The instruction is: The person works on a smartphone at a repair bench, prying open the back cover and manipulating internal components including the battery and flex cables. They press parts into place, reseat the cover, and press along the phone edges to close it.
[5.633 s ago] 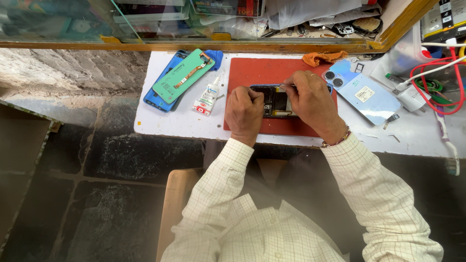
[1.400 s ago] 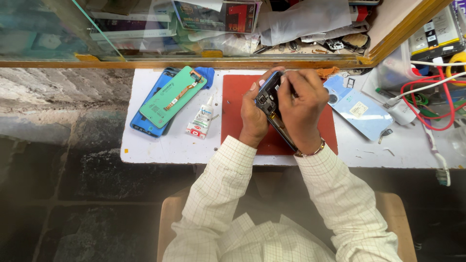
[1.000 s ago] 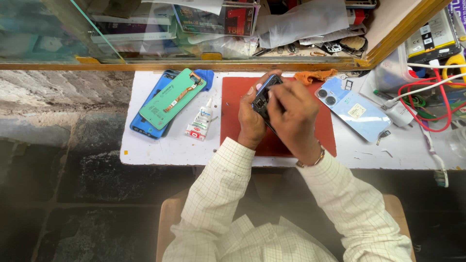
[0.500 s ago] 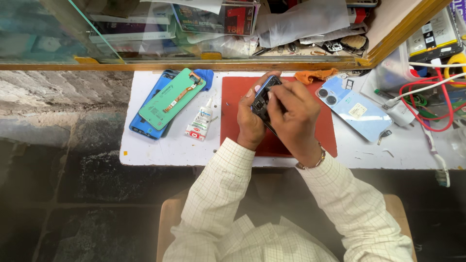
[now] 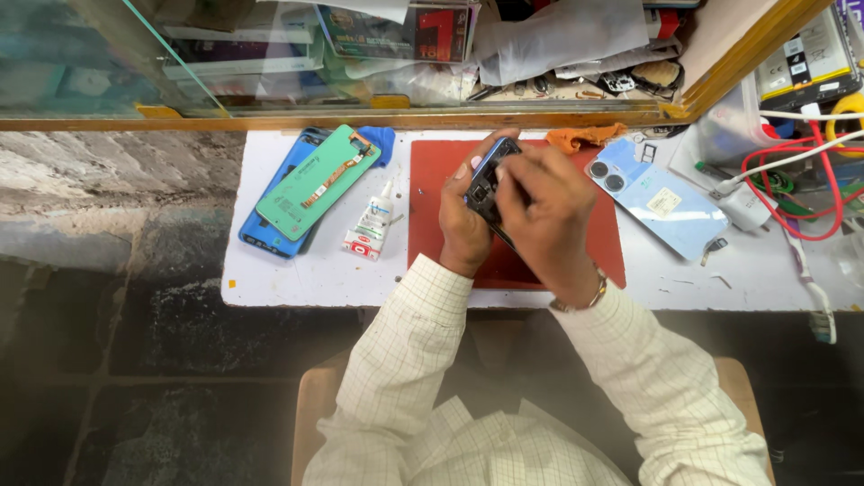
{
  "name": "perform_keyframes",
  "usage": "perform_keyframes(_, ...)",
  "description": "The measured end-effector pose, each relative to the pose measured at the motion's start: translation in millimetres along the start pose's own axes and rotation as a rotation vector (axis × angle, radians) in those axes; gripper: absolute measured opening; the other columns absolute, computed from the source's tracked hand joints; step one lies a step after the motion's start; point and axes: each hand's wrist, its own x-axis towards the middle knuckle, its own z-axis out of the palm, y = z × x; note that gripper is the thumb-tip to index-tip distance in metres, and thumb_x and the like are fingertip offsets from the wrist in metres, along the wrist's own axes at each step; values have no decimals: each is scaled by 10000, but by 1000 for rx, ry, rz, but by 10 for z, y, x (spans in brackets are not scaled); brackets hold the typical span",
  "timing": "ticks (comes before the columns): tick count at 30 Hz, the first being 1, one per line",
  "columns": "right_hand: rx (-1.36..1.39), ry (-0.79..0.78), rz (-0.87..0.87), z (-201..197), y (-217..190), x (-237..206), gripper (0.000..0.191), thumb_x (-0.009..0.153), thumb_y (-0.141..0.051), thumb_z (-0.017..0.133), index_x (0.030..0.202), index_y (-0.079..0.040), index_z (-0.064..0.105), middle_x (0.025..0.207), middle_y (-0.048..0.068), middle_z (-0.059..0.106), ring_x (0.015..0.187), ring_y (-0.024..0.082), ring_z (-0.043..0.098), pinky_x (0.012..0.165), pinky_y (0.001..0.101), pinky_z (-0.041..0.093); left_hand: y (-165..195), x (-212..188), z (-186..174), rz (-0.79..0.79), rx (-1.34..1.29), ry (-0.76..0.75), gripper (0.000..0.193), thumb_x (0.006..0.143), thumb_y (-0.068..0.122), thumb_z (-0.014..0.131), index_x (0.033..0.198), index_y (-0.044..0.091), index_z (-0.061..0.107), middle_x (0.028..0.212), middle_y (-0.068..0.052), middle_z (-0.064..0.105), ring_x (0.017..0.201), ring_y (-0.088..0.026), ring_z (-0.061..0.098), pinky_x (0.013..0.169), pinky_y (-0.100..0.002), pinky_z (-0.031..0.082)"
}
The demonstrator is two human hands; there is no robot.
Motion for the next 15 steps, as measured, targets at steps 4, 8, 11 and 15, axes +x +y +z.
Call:
perform_keyframes(4, 2, 3, 113, -18, -37, 56, 86, 966, 17, 729, 1051, 25, 719, 965, 142, 667, 787, 247, 666, 671, 334, 520, -4, -8, -3, -1, -45, -6, 623, 1080, 346, 335, 1497, -86, 496, 1371, -184, 618, 1288, -276, 595, 1170, -401, 458)
perform_keyframes(8, 16, -2, 118, -37, -19, 52, 84, 967, 17, 733, 1047, 32, 710, 963, 136, 671, 784, 240, 670, 682, 332, 524, -42, -2, -12, -38, -31, 84, 637, 1052, 362, 341, 1472, -94, 483, 1401, -172, 599, 1327, -259, 573, 1198, -378, 436)
perform_keyframes(11, -2, -13, 72, -16, 32, 11, 72, 931, 25, 729, 997, 33, 702, 927, 141, 663, 762, 257, 657, 664, 342, 510, -44, 2, -26, 36, 36, 40, 636, 1055, 357, 352, 1466, -104, 503, 1395, -173, 609, 1326, -255, 578, 1193, -373, 439)
perform_keyframes(15, -96, -30, 123, 8, 75, -62, 52, 941, 29, 749, 928, 0, 708, 866, 127, 647, 742, 280, 639, 676, 374, 481, -24, -12, -19, 5, -17, 28, 632, 1063, 358, 357, 1471, -100, 506, 1357, -181, 626, 1282, -267, 599, 1165, -383, 456)
